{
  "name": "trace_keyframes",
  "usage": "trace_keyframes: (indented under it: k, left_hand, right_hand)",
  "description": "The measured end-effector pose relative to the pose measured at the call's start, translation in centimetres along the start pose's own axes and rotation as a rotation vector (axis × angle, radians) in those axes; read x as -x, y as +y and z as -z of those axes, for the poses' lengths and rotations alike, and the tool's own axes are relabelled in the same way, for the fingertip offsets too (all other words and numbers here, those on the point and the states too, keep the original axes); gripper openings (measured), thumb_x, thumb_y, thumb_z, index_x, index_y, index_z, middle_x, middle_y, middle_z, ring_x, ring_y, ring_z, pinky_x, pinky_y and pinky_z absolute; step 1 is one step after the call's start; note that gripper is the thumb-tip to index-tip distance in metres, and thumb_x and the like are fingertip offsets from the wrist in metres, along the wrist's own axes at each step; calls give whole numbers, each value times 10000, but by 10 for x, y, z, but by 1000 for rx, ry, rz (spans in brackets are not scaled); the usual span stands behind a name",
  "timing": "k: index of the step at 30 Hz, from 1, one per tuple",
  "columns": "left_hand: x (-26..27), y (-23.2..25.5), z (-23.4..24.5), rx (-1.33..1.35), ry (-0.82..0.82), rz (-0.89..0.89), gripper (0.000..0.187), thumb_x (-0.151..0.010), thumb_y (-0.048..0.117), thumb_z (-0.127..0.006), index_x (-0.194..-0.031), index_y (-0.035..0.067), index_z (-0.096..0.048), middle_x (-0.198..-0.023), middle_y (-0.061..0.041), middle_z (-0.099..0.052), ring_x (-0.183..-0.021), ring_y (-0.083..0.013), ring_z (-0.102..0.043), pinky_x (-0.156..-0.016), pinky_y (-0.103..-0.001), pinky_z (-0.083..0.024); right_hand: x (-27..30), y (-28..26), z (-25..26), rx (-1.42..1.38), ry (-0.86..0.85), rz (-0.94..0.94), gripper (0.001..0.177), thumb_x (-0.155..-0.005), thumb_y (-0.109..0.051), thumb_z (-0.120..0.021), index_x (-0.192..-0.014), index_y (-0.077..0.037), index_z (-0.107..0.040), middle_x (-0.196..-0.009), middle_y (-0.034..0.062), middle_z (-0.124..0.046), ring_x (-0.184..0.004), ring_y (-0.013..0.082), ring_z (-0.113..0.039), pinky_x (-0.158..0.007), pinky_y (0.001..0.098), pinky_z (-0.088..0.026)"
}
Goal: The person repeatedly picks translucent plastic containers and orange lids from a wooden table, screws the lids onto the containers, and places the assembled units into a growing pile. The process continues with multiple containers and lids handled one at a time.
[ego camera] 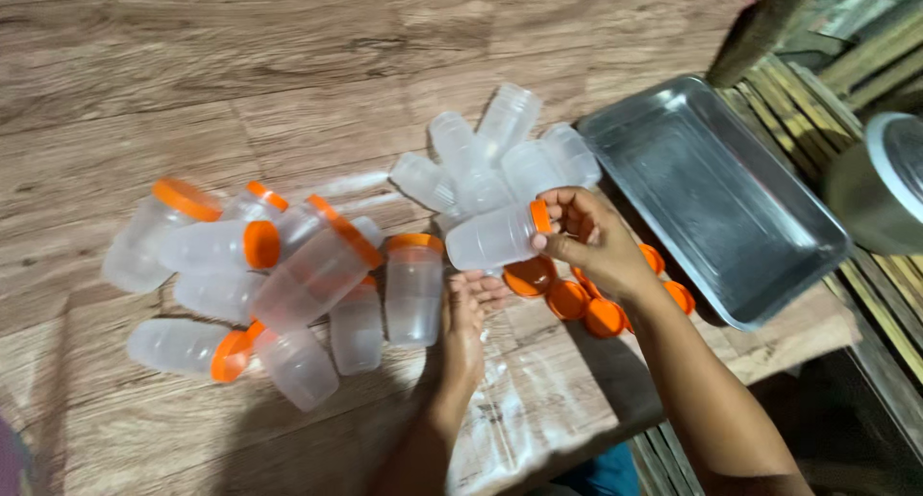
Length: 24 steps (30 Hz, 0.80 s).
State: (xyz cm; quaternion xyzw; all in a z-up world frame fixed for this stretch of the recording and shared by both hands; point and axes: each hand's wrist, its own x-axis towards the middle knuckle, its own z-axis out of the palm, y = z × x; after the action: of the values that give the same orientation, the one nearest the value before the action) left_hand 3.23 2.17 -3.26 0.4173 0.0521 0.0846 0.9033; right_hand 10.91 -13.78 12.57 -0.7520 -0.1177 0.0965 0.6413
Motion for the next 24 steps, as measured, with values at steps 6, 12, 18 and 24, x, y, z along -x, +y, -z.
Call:
trace_keyframes:
  k: [6,12,18,24]
  left_hand:
    - [14,-1,-9,-436,-120,-151,748,-988,554,-592,-1494,49,-373,-1199,-173,-523,-933,-238,-503,-840,-394,-505]
    - [44,22,-41,-1241,-303,-656,941,-665,440,-904,-1409,80,-455,-1324,-189,-552,-1228,-364,-582,-1012,-464,-512]
    - [46,25,-50,-1314,-407,-468,954,-633,438,-946,-1376,39,-498,-1282,-202,-616,-1160,-379,-614,-960,-510,-518]
    - [51,11,-46,-1260,-386,-446,876,-698,365,-931,-1387,56,-488,-1327,-189,-567,-1184,-370,-627,-952,-471,-558]
  right_hand:
    - [46,25,42,71,33,41,509,-824,-97,-812,-1285,-34,-604,-1104,7,-626,-1027,102,-617,-907,283,-521]
    - [88,47,48,192,97,-175,515,-808,-258,-792,-1266,-67,-656,-994,6,-683,-847,121,-643,-735,293,-542]
    - [108,55,39,390,88,-90,534,-861,-366,-758,-1280,-54,-649,-1050,73,-760,-841,153,-666,-716,324,-539]
    - [110,46,22,667,196,-33,595,-938,-505,-595,-1322,-52,-611,-894,172,-765,-821,254,-746,-732,378,-564]
